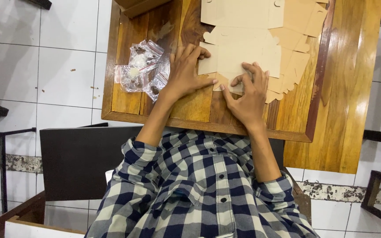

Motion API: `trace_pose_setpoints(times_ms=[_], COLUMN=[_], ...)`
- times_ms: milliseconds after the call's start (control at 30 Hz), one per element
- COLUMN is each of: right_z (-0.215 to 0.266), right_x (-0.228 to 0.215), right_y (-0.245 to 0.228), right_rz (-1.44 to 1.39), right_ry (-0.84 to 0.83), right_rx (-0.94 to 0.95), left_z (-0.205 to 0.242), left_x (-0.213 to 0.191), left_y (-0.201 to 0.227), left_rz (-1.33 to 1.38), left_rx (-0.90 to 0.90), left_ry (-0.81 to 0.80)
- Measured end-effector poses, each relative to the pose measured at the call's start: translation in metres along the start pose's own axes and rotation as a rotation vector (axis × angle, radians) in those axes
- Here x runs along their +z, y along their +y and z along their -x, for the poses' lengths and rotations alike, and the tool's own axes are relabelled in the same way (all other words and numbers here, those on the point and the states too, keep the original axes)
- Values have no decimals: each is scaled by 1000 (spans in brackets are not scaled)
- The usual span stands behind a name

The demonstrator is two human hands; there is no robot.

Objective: Assembling cardboard boxes from flat pre-cut templates by folding along creases and tucking tabs.

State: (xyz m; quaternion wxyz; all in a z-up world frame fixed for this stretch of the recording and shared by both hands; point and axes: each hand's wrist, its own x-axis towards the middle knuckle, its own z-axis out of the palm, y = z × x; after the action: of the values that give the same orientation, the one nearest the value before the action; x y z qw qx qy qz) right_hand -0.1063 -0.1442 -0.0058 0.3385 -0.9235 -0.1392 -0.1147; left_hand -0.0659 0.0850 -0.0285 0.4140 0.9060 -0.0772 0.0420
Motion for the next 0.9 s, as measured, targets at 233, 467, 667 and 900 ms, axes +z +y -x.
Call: trace_pose_setpoints(times_ms=[233,467,667,900], right_z=[0,-1,0,-2], right_x=[-1,-2,-3,-9], right_y=[-2,-6,-5,0], right_rz=[-18,-27,-37,-43], right_ry=[9,4,-11,-27], right_rx=[12,37,45,47], left_z=[0,0,3,3], left_x=[-7,-12,-8,5], left_y=[3,8,5,12], left_rz=[7,8,3,6], left_rx=[-15,-5,-2,-8], left_ry=[-79,-100,-97,37])
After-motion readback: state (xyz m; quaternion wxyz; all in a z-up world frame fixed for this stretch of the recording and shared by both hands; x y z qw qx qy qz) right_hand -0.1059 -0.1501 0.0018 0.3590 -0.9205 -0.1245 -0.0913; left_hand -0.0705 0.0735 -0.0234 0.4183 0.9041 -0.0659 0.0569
